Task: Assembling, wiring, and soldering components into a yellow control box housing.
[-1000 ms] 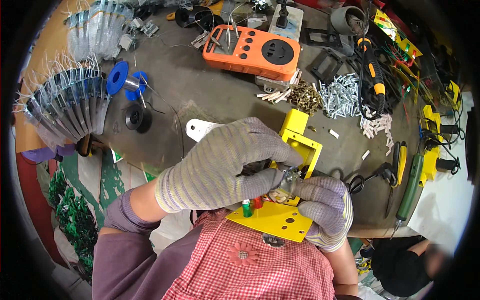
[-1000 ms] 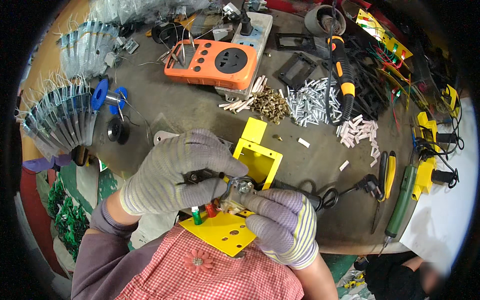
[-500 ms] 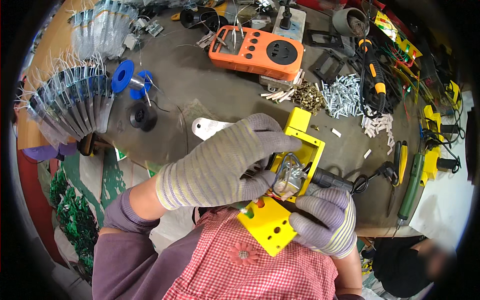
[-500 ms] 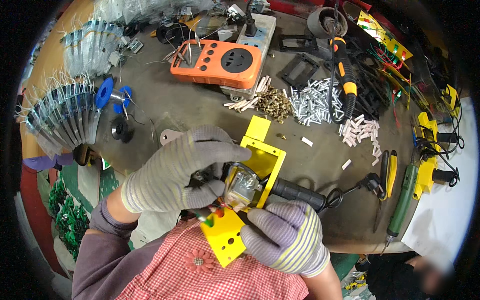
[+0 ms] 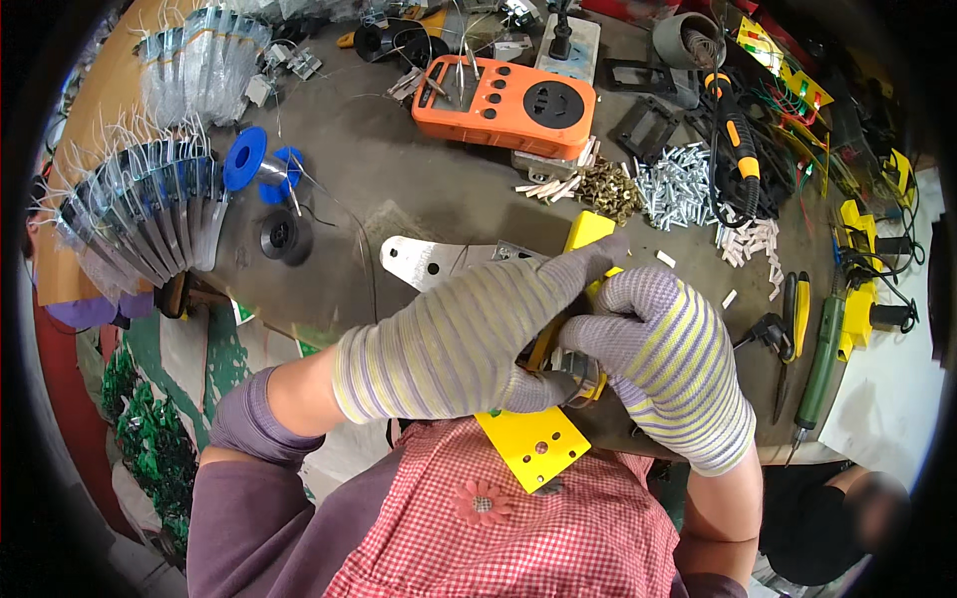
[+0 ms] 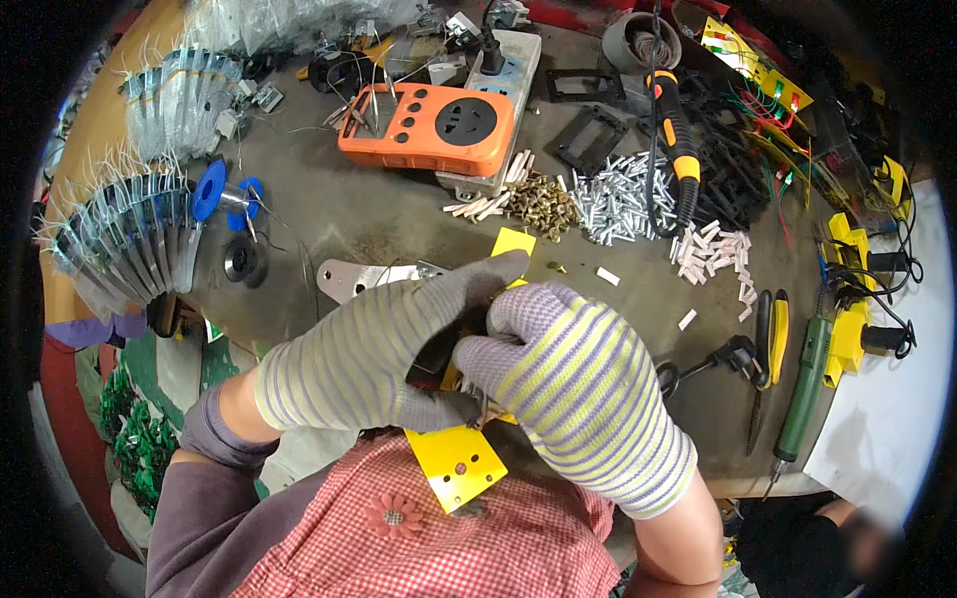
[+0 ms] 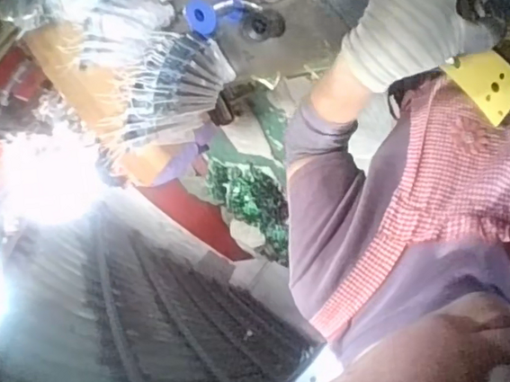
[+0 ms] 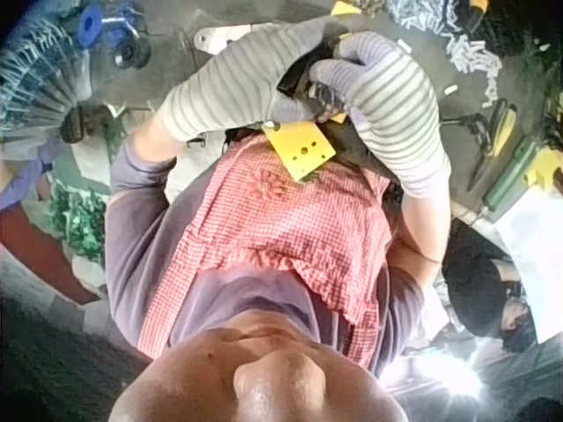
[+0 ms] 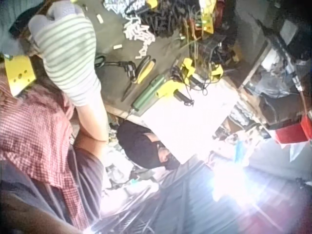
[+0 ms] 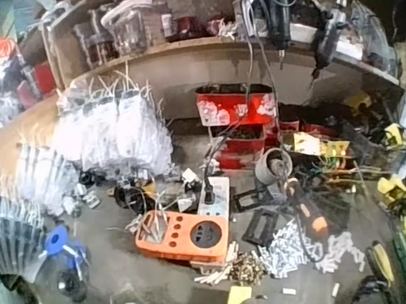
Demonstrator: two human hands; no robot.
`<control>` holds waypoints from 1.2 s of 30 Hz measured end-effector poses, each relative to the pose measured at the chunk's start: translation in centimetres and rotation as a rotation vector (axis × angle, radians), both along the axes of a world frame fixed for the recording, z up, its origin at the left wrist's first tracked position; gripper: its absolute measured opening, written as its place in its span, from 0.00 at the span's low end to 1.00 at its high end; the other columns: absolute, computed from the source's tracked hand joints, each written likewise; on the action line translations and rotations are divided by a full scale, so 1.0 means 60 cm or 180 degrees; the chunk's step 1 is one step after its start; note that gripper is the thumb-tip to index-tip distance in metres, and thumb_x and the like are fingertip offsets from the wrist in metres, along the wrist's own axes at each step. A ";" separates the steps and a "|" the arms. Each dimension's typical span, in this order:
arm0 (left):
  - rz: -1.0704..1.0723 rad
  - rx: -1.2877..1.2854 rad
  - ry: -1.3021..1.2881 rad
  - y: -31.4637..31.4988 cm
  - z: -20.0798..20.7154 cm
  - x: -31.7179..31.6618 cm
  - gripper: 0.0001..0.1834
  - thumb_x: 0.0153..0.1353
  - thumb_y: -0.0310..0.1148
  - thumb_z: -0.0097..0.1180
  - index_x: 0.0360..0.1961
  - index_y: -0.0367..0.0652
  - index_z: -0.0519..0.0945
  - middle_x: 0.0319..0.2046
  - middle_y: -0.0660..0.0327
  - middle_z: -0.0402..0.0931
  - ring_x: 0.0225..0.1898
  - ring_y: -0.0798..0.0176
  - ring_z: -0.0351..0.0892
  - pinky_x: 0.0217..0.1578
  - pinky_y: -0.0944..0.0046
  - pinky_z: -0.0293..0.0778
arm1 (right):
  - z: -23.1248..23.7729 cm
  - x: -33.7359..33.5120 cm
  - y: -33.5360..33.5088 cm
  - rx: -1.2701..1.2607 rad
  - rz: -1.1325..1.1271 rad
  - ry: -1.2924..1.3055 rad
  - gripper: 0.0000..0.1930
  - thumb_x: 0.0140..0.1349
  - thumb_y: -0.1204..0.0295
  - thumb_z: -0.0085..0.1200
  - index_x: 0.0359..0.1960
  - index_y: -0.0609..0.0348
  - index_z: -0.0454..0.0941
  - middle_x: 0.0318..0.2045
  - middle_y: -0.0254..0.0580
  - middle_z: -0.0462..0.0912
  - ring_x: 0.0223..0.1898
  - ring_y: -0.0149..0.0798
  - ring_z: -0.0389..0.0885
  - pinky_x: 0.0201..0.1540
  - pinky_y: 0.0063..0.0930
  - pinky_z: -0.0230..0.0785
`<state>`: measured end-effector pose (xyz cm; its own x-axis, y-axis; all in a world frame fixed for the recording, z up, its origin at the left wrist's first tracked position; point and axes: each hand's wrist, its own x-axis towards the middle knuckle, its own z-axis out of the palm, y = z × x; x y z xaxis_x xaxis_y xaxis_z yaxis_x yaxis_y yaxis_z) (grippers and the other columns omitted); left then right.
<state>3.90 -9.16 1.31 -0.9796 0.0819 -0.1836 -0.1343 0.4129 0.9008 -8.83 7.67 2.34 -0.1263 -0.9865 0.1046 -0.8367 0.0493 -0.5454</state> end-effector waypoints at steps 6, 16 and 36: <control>0.0071 -0.0673 0.0331 0.003 -0.003 0.003 0.48 0.46 0.29 0.68 0.70 0.39 0.60 0.44 0.52 0.79 0.47 0.47 0.80 0.50 0.55 0.74 | -0.024 0.021 0.048 -0.0837 -0.0745 -0.0235 0.10 0.49 0.76 0.62 0.35 0.51 0.83 0.29 0.37 0.78 0.29 0.42 0.80 0.28 0.37 0.72; 0.0208 -0.0334 0.0815 0.006 -0.028 0.021 0.51 0.39 0.24 0.68 0.70 0.45 0.63 0.39 0.57 0.79 0.43 0.50 0.77 0.51 0.53 0.71 | -0.035 0.051 0.079 -0.0414 -0.0434 -0.0848 0.21 0.46 0.54 0.71 0.33 0.56 0.81 0.29 0.42 0.77 0.28 0.48 0.79 0.30 0.41 0.71; 0.0199 -0.0488 0.1019 0.004 -0.041 0.032 0.47 0.45 0.34 0.73 0.69 0.47 0.66 0.41 0.53 0.79 0.45 0.48 0.78 0.48 0.53 0.73 | 0.014 0.074 0.077 -0.0270 0.0398 -0.0258 0.07 0.51 0.64 0.64 0.29 0.49 0.81 0.40 0.36 0.85 0.37 0.40 0.82 0.28 0.31 0.74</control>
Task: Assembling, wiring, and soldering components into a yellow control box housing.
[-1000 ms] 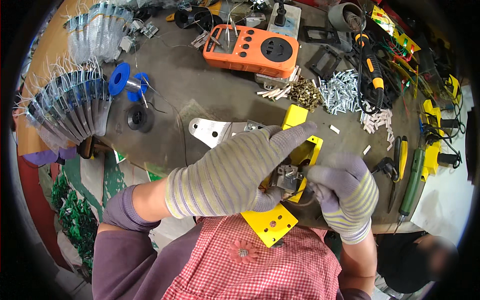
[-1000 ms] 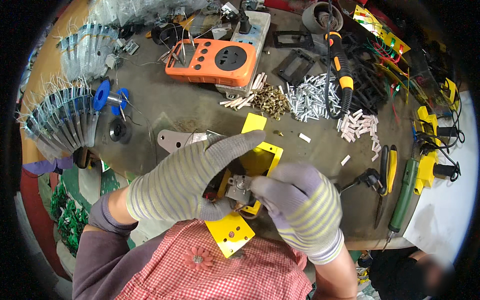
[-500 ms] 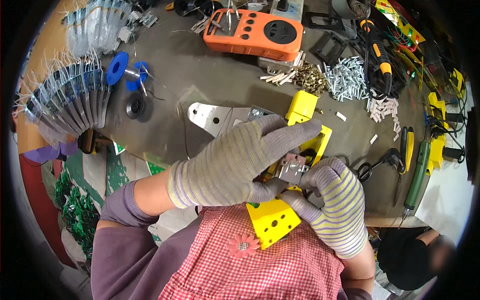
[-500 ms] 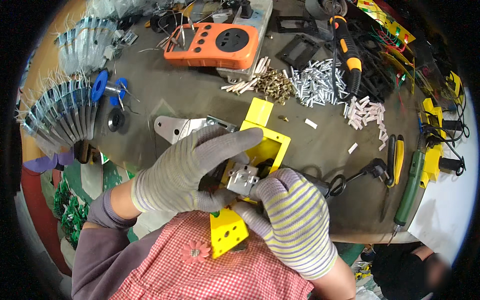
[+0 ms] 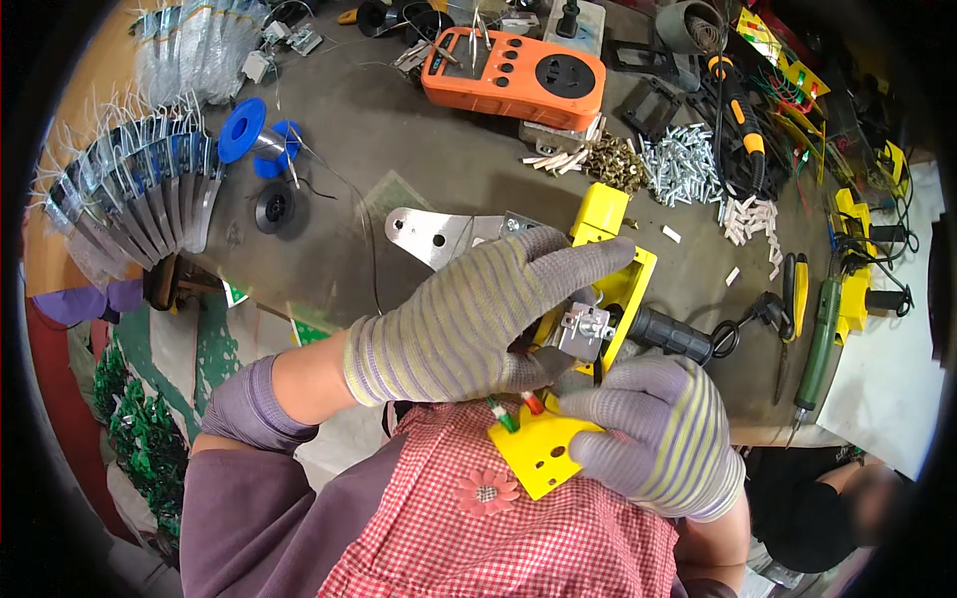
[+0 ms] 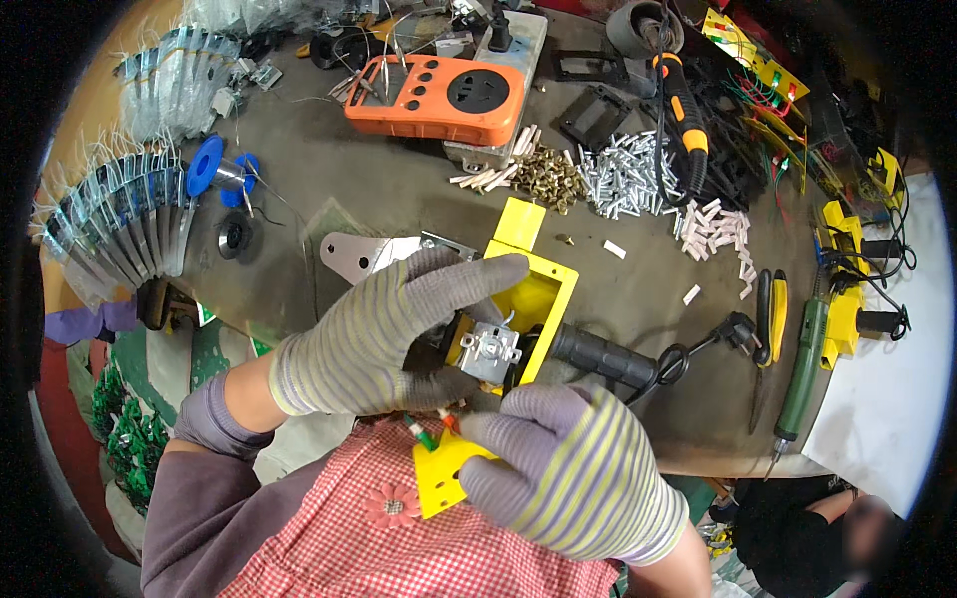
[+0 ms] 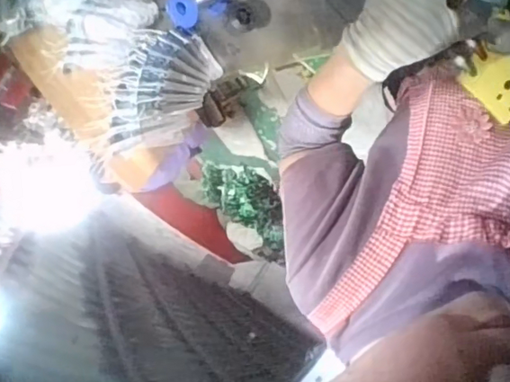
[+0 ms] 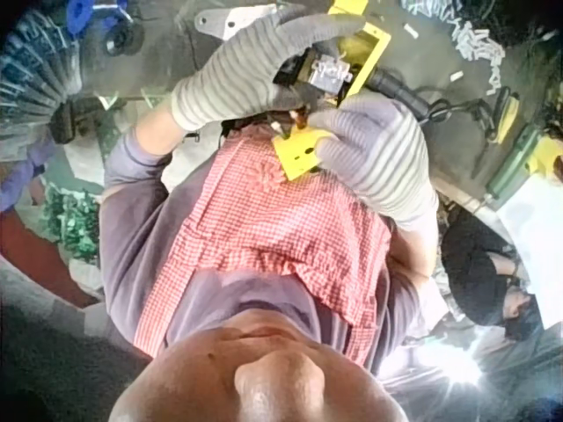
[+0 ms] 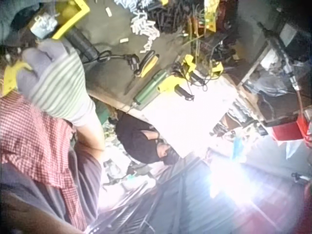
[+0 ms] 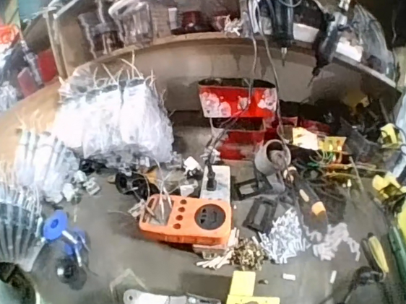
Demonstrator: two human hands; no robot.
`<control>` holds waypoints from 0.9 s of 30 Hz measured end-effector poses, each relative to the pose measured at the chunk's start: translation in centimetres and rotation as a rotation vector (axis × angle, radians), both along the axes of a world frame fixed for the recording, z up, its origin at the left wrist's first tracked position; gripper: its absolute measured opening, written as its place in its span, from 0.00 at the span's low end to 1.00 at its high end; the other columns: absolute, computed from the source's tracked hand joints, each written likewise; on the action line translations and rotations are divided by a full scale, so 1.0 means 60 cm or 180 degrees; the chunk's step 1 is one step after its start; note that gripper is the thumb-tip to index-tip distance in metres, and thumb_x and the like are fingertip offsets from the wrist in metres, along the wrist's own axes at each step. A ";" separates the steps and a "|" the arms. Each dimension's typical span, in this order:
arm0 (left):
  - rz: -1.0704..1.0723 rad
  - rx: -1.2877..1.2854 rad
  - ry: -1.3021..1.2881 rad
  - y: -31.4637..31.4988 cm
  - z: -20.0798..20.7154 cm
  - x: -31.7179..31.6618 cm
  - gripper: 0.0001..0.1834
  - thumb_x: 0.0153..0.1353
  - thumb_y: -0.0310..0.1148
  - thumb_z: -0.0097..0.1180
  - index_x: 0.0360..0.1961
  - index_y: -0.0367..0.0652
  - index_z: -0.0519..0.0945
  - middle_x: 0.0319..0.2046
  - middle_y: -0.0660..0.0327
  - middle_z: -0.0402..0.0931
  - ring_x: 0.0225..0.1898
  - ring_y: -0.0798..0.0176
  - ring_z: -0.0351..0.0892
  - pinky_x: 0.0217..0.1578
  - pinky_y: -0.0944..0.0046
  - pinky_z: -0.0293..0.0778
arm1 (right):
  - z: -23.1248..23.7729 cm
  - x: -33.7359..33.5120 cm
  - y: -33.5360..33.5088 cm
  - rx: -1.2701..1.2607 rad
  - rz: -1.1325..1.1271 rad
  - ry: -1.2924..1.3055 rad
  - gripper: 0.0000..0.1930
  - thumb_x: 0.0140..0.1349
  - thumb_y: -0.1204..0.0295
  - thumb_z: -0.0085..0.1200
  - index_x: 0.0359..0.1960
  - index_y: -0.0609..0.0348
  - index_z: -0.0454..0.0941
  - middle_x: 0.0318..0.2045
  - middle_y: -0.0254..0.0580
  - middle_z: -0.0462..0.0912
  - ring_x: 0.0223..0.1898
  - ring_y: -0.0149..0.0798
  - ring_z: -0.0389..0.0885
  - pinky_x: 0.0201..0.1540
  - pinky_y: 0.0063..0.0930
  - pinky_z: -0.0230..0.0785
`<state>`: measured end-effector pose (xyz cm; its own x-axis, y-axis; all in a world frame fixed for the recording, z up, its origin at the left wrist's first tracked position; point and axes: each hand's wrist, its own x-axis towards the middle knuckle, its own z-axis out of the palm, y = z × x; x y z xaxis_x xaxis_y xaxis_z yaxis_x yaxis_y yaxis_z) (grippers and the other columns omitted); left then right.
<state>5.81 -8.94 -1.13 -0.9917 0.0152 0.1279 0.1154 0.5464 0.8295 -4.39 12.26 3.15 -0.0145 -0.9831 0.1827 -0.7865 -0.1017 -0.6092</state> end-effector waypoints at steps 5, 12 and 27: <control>-0.0022 0.0022 0.0373 0.005 -0.031 -0.002 0.47 0.49 0.28 0.69 0.71 0.45 0.61 0.39 0.51 0.77 0.36 0.50 0.79 0.40 0.56 0.75 | 0.005 0.004 -0.033 0.0734 -0.1865 -0.1782 0.09 0.61 0.71 0.63 0.35 0.63 0.77 0.27 0.42 0.84 0.21 0.34 0.82 0.25 0.30 0.74; 0.0046 0.0415 0.0698 0.005 -0.029 -0.007 0.50 0.49 0.34 0.69 0.73 0.43 0.58 0.38 0.49 0.78 0.38 0.47 0.81 0.40 0.52 0.75 | 0.009 -0.003 -0.044 0.0933 -0.2684 -0.2602 0.13 0.62 0.72 0.64 0.44 0.65 0.78 0.25 0.38 0.84 0.21 0.22 0.78 0.24 0.16 0.68; -0.0274 -0.0059 0.0454 -0.005 -0.022 0.002 0.26 0.44 0.36 0.74 0.49 0.55 0.85 0.37 0.65 0.75 0.38 0.60 0.74 0.38 0.60 0.71 | -0.008 -0.011 -0.037 0.0709 -0.2089 -0.1344 0.15 0.62 0.76 0.57 0.52 0.58 0.77 0.32 0.44 0.82 0.30 0.42 0.83 0.35 0.30 0.75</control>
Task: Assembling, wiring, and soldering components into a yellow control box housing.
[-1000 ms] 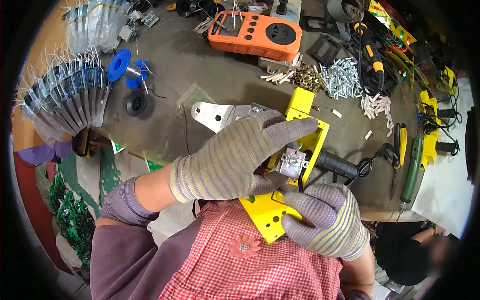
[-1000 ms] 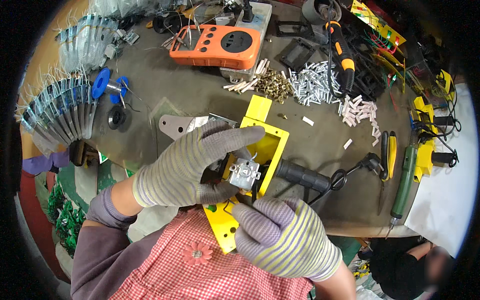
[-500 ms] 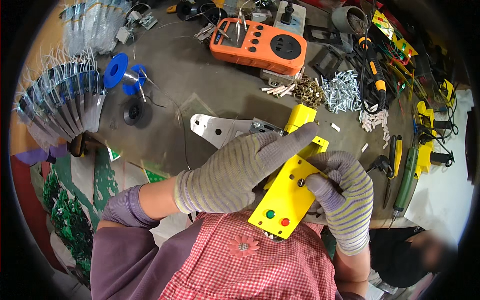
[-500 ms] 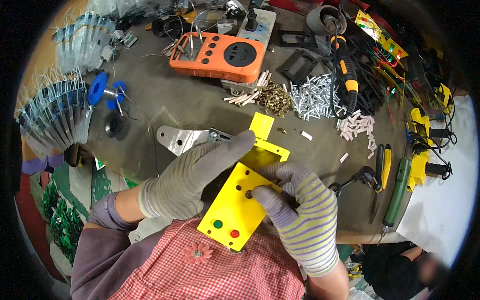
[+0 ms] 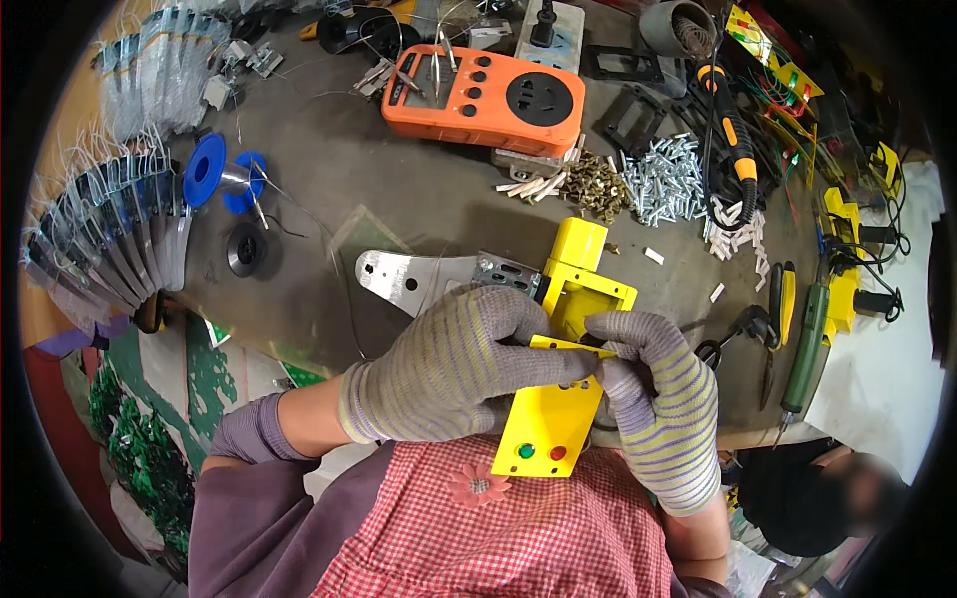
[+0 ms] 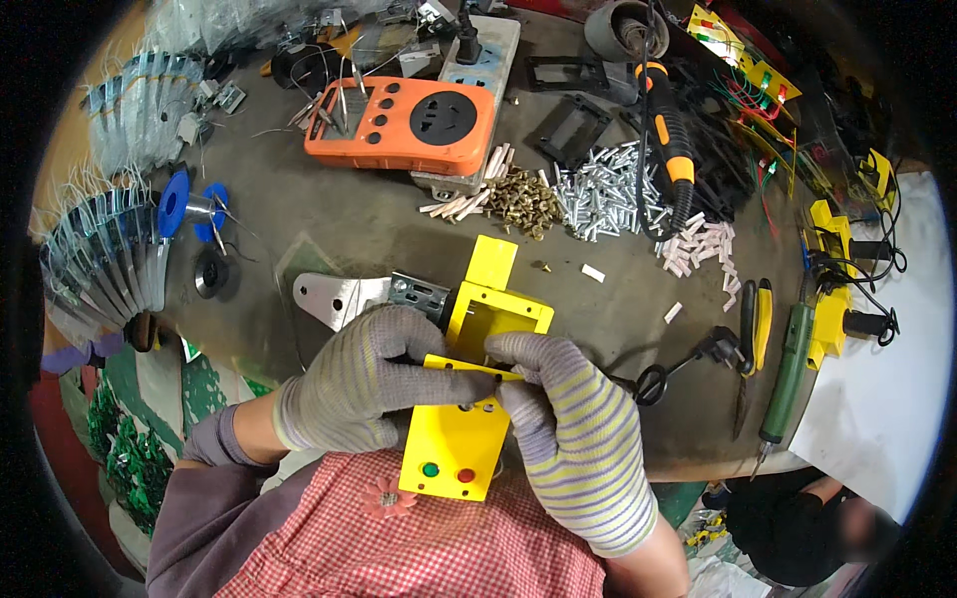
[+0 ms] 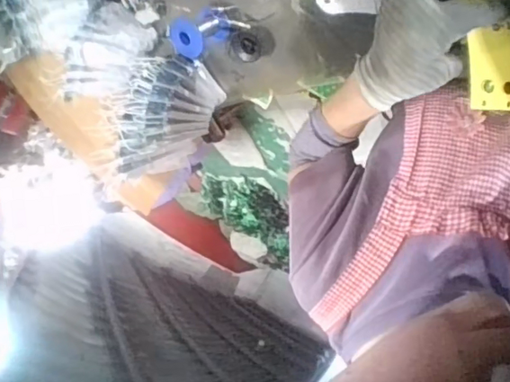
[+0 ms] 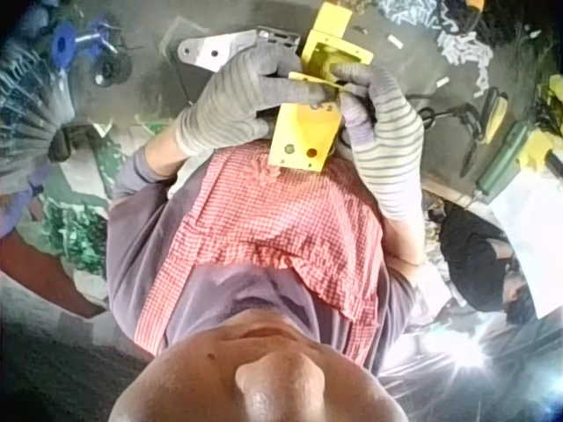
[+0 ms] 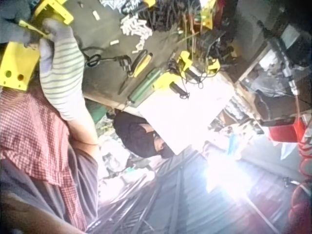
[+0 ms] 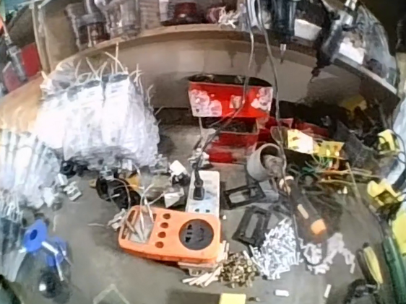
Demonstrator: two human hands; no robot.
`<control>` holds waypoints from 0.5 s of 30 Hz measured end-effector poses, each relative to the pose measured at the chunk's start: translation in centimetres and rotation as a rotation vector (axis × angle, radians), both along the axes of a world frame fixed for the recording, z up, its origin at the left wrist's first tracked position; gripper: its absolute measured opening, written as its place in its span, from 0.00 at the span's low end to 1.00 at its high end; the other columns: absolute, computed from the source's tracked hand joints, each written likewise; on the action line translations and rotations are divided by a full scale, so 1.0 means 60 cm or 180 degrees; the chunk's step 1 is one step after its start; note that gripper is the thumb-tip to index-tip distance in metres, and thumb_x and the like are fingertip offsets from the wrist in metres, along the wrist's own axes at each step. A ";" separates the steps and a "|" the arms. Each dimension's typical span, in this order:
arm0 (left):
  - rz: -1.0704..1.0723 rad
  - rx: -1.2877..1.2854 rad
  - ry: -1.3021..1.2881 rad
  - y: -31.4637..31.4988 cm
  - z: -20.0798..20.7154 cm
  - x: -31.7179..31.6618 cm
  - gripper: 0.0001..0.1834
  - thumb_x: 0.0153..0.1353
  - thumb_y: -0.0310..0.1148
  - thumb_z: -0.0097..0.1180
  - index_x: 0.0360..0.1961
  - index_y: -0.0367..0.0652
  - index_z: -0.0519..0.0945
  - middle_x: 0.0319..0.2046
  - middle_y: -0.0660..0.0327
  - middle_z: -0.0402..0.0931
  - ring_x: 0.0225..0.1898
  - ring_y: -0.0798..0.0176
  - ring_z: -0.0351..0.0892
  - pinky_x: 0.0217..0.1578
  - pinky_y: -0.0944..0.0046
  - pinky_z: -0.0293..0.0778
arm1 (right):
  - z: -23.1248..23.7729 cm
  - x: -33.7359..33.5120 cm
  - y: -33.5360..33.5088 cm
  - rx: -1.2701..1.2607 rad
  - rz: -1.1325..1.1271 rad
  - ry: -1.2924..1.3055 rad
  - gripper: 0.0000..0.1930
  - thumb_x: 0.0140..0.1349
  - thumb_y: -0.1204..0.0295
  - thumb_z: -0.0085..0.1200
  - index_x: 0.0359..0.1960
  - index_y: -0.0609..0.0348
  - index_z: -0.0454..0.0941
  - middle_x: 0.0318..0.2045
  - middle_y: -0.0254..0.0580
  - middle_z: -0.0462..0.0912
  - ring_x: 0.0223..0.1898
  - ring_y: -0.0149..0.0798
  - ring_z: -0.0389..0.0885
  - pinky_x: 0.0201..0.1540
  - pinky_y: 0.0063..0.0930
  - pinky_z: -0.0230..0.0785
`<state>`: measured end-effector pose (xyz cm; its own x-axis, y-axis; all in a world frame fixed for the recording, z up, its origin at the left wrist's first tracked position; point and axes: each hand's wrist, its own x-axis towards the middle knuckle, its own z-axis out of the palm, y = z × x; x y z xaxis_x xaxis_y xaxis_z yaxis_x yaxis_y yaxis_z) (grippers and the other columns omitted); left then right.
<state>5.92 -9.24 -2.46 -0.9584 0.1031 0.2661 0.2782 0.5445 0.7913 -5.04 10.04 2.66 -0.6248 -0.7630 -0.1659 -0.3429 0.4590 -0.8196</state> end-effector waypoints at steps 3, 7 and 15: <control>-0.0019 0.0122 0.0042 -0.003 -0.003 -0.005 0.29 0.42 0.34 0.74 0.50 0.52 0.82 0.34 0.57 0.78 0.33 0.52 0.80 0.33 0.54 0.76 | 0.008 -0.005 0.009 -0.0032 -0.0099 0.0590 0.17 0.61 0.76 0.57 0.53 0.57 0.76 0.34 0.43 0.82 0.29 0.40 0.82 0.35 0.28 0.75; 0.0049 0.0226 0.0234 0.001 -0.006 0.000 0.31 0.43 0.33 0.74 0.53 0.52 0.81 0.33 0.57 0.78 0.31 0.52 0.80 0.31 0.55 0.76 | 0.010 -0.080 0.136 -0.0422 -0.2235 0.1590 0.14 0.69 0.77 0.48 0.55 0.64 0.77 0.40 0.39 0.83 0.40 0.30 0.78 0.47 0.27 0.71; 0.0075 0.0394 0.0063 0.007 -0.012 0.002 0.30 0.44 0.29 0.74 0.53 0.55 0.84 0.41 0.63 0.79 0.36 0.60 0.77 0.35 0.62 0.75 | -0.130 -0.222 0.482 0.2125 -0.2003 0.2897 0.37 0.57 0.70 0.62 0.70 0.61 0.63 0.51 0.57 0.79 0.52 0.55 0.77 0.59 0.40 0.66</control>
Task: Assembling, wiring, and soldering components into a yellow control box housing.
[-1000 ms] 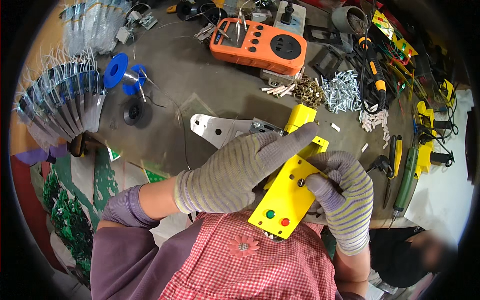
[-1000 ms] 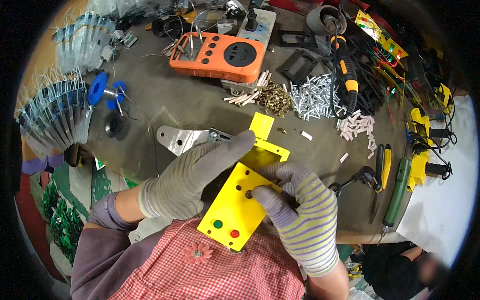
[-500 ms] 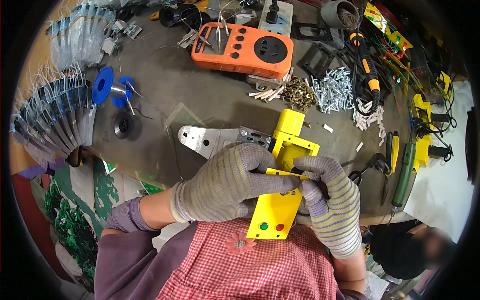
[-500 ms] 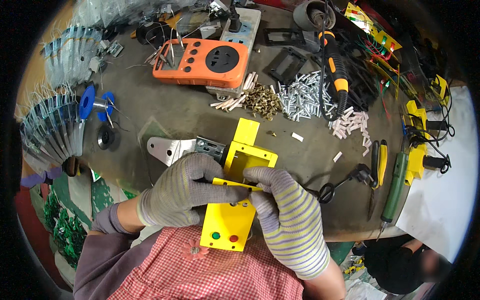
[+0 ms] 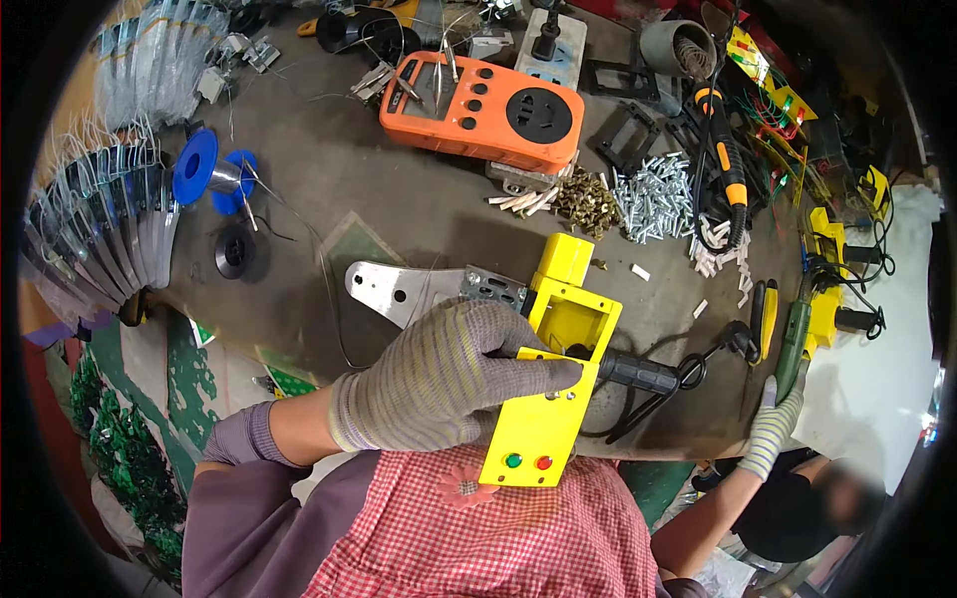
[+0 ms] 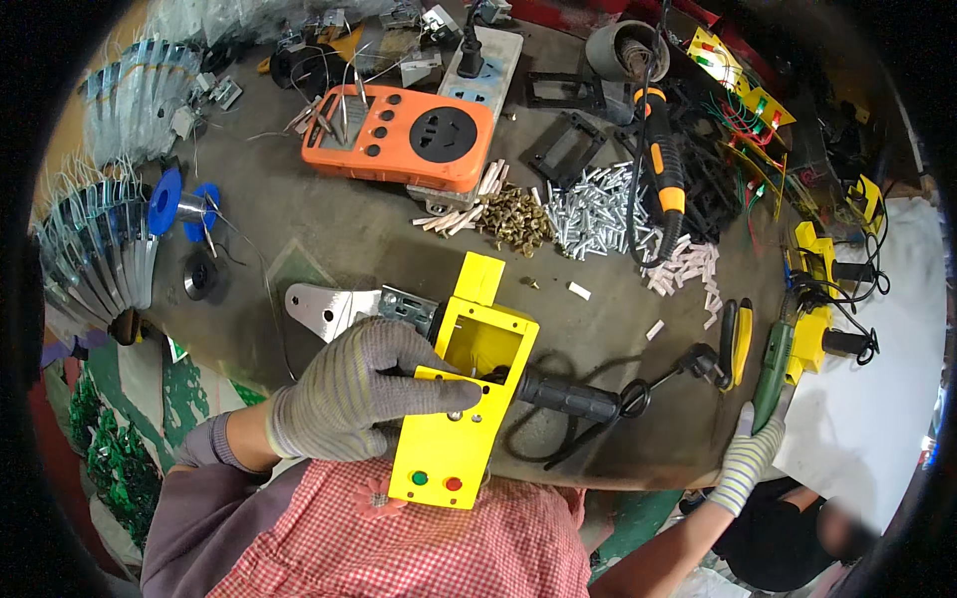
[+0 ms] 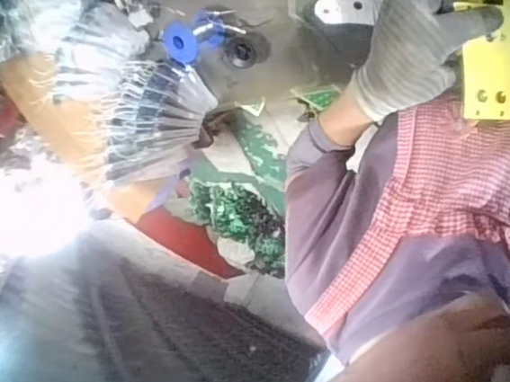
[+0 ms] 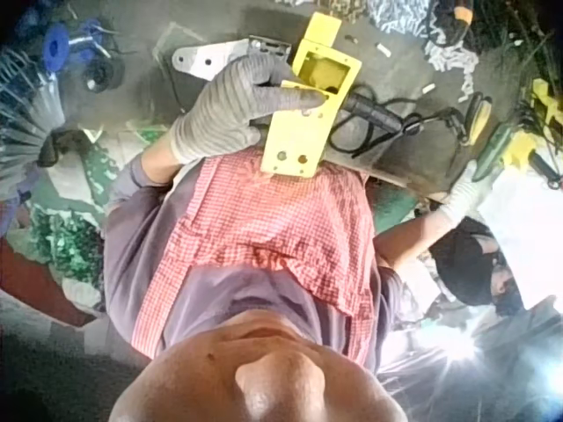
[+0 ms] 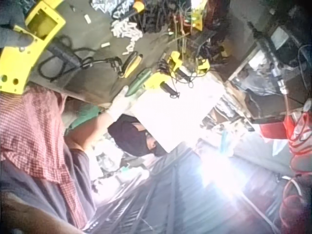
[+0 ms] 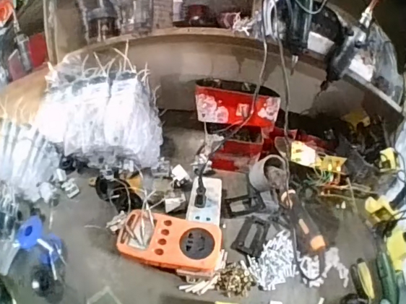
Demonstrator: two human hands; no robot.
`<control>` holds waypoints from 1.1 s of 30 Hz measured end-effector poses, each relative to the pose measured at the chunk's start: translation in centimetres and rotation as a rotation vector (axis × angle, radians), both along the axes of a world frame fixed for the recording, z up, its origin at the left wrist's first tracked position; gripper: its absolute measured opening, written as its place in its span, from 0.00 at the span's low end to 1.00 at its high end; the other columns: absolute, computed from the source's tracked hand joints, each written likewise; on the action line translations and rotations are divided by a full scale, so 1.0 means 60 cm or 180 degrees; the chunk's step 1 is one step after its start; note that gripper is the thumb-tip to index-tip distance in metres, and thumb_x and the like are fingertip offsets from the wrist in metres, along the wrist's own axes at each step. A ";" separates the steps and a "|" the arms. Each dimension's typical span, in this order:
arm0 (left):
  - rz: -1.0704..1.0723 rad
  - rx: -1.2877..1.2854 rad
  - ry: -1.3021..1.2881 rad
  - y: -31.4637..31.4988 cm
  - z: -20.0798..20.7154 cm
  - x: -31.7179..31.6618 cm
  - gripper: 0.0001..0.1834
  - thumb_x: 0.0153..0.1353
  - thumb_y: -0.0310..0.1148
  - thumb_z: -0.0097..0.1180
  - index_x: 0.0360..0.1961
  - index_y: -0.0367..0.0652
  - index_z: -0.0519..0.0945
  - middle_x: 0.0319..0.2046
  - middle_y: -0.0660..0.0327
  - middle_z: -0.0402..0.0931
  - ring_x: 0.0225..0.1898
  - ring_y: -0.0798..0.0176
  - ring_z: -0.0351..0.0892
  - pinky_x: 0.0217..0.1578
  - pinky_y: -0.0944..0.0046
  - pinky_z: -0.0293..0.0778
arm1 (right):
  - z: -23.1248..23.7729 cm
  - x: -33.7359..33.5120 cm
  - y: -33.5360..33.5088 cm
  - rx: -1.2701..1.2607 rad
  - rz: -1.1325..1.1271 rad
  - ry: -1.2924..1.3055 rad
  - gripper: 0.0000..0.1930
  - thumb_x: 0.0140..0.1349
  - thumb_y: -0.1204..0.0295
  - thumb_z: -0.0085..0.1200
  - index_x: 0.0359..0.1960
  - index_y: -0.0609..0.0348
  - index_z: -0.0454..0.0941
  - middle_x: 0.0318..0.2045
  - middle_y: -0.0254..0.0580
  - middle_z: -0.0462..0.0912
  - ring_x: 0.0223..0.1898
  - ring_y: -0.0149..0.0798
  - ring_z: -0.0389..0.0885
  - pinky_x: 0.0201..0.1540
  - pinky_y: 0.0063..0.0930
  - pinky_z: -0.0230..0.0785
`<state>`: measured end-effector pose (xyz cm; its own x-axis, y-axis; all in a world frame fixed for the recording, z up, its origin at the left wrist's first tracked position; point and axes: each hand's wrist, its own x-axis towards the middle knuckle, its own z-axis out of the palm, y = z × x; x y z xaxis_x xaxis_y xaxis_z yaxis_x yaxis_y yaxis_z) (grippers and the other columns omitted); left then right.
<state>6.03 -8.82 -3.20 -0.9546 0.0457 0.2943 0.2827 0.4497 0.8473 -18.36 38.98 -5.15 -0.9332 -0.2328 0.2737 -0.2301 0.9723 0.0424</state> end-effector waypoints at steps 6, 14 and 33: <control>0.0083 -0.0003 -0.0020 -0.002 0.000 0.001 0.33 0.41 0.29 0.75 0.54 0.54 0.83 0.42 0.61 0.79 0.36 0.59 0.78 0.35 0.61 0.75 | 0.047 -0.001 -0.040 -0.2082 0.0014 -0.0356 0.34 0.64 0.59 0.60 0.68 0.61 0.65 0.55 0.51 0.78 0.52 0.45 0.77 0.58 0.37 0.68; 0.0018 -0.0104 -0.0099 -0.007 0.007 0.000 0.29 0.44 0.31 0.73 0.52 0.53 0.83 0.39 0.55 0.81 0.38 0.53 0.81 0.38 0.57 0.76 | 0.171 0.051 -0.417 -0.5482 0.4169 -0.3452 0.36 0.69 0.56 0.52 0.73 0.56 0.52 0.53 0.43 0.73 0.53 0.42 0.70 0.68 0.49 0.56; 0.0112 -0.0098 0.0074 -0.002 -0.001 0.002 0.30 0.46 0.33 0.71 0.55 0.56 0.82 0.39 0.53 0.80 0.38 0.51 0.82 0.38 0.54 0.77 | 0.118 0.092 -0.550 -0.5145 0.4062 -0.2109 0.39 0.64 0.42 0.54 0.62 0.66 0.66 0.25 0.39 0.78 0.21 0.38 0.76 0.29 0.39 0.73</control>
<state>6.16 -8.95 -3.27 -0.9487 0.0216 0.3155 0.2858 0.4856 0.8262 -12.85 6.01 1.93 -0.5173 -0.6009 0.6093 -0.2406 -0.5812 -0.7774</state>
